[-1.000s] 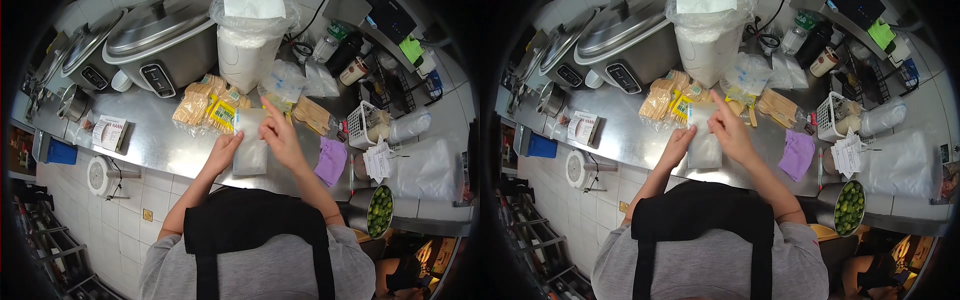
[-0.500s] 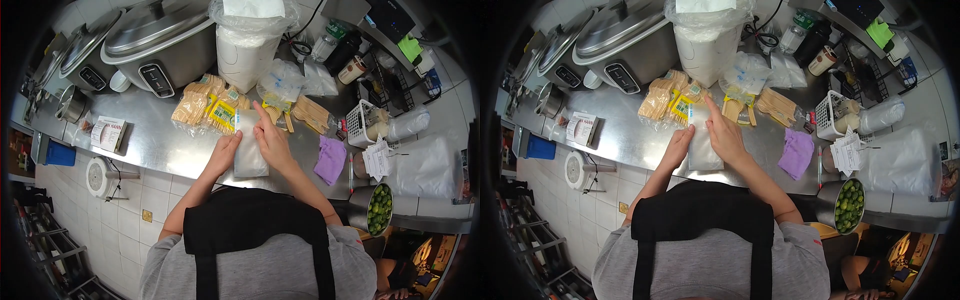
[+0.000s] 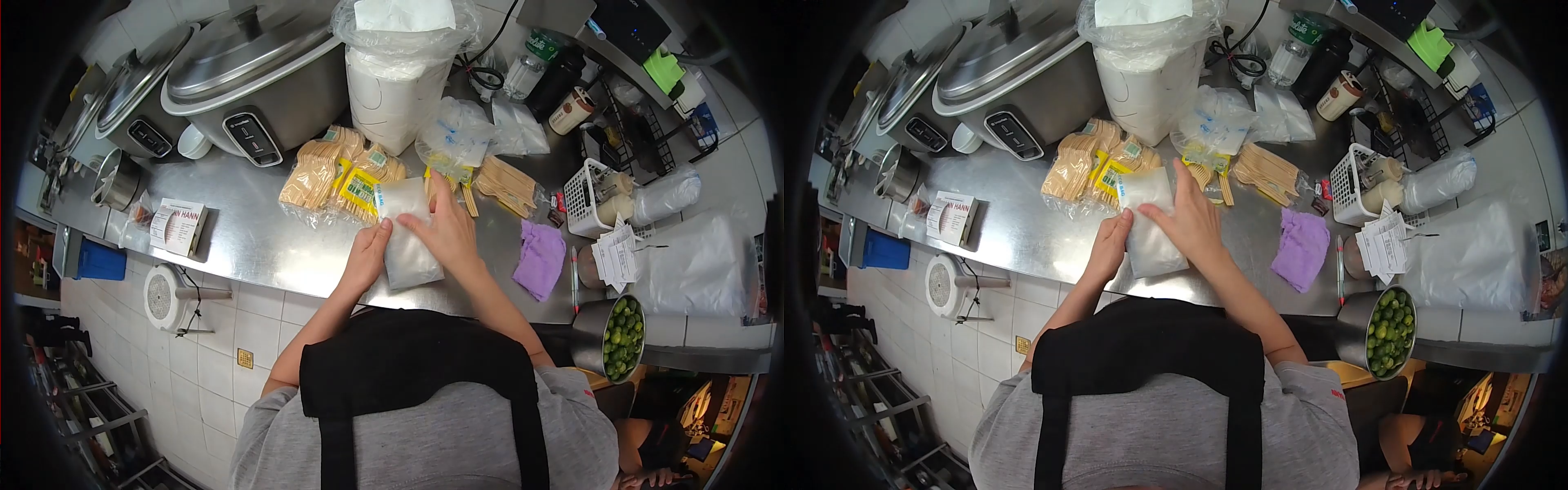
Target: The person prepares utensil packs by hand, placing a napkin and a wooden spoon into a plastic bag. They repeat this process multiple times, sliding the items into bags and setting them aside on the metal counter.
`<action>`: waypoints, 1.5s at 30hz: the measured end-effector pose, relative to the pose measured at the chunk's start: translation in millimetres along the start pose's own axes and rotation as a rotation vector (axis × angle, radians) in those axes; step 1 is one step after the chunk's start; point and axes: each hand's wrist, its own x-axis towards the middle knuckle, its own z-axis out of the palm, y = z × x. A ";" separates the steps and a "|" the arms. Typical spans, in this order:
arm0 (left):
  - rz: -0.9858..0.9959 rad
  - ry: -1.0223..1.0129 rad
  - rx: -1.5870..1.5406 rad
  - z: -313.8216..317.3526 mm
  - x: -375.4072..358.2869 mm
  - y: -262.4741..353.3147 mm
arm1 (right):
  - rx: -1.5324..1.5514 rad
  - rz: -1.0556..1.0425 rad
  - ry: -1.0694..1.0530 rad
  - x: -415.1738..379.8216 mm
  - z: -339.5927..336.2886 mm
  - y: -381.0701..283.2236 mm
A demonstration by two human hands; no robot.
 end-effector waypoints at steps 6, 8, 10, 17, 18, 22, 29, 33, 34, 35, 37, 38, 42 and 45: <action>-0.071 -0.032 -0.047 -1.3 1.1 -1.7 | 0.644 0.235 -0.222 -6.8 14.4 29.6; -0.176 -0.074 -0.280 -4.0 1.3 -5.1 | 0.706 0.222 -0.170 -10.0 19.5 26.1; -0.100 -0.034 -0.193 2.0 3.0 -4.2 | 0.758 0.213 -0.098 -12.8 17.9 22.5; 0.051 0.088 -0.071 7.5 4.4 -12.1 | 0.632 0.166 -0.193 -26.1 -6.7 7.0; 0.057 0.048 -0.066 5.8 4.8 -13.2 | 0.587 0.124 -0.209 -29.3 -7.6 8.9; 0.103 -0.038 0.063 13.4 4.1 -6.3 | 0.580 0.136 -0.196 -40.0 -1.8 21.6; 0.106 0.054 -0.106 18.4 13.9 -11.1 | 0.754 0.096 -0.150 -62.8 -5.2 38.6; -0.087 -0.052 -0.109 2.4 23.7 -15.0 | 0.986 0.637 -0.401 -69.2 -24.0 61.6; -0.132 -0.100 -0.207 0.5 22.5 -10.8 | 0.997 0.700 -0.370 -65.2 -30.3 75.7; -0.099 -0.142 -0.220 -2.9 20.5 -7.6 | 1.004 0.761 -0.326 -60.1 -40.5 90.9; -0.108 -0.117 -0.206 -9.6 17.9 -9.2 | 1.030 0.819 -0.204 -41.0 -69.0 121.3; -0.125 -0.116 -0.181 -11.9 16.6 -10.5 | 1.052 0.816 -0.125 -26.9 -83.8 135.7; -0.136 -0.119 -0.161 -12.0 10.9 -10.2 | 1.023 0.630 0.007 52.6 -141.7 196.2; -0.140 -0.133 -0.177 -11.9 7.5 -6.5 | 0.738 0.691 0.133 107.0 -175.0 195.5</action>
